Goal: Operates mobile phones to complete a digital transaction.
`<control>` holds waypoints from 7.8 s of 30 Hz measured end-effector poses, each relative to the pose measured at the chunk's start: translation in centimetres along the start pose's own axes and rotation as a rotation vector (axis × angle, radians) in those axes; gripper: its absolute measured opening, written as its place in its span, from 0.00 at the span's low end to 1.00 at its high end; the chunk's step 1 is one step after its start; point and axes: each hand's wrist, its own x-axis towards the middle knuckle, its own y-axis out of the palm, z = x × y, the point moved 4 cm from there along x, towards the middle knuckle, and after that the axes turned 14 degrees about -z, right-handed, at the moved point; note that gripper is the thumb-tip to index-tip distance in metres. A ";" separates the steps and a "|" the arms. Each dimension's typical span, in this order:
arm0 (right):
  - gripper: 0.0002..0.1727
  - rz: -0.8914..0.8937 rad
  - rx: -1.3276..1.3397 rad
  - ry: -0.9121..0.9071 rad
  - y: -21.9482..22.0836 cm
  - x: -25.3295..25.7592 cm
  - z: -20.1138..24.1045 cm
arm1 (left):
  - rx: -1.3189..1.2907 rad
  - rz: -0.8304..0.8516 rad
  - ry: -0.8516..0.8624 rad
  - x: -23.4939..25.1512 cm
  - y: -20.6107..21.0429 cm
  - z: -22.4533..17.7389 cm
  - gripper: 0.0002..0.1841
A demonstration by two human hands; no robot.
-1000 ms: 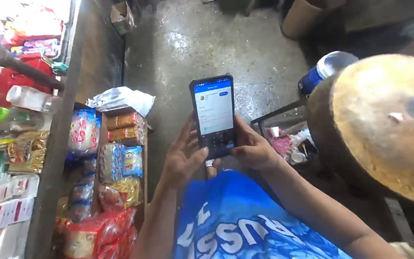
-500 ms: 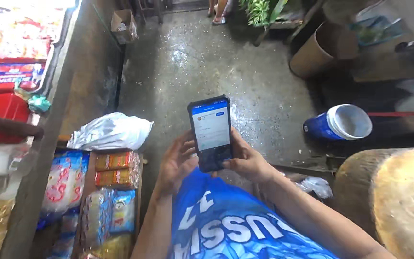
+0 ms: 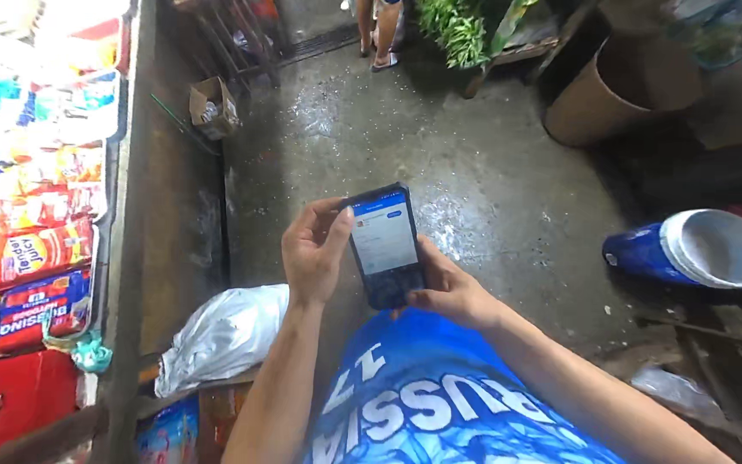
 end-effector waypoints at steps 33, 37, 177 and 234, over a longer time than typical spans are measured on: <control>0.41 0.054 0.060 0.064 -4.8 77.6 15.6 | -0.188 0.159 -0.087 76.0 0.6 13.4 0.29; 0.42 0.094 0.034 0.032 -7.1 85.9 17.1 | -0.080 0.031 -0.009 85.0 2.8 14.8 0.19; 0.42 0.444 0.226 0.617 -6.9 191.2 29.1 | -1.066 -0.300 -0.348 176.2 -4.7 35.1 0.53; 0.28 0.004 -0.473 0.402 -8.3 193.1 27.8 | -1.066 -0.250 -0.273 174.7 -4.1 36.1 0.58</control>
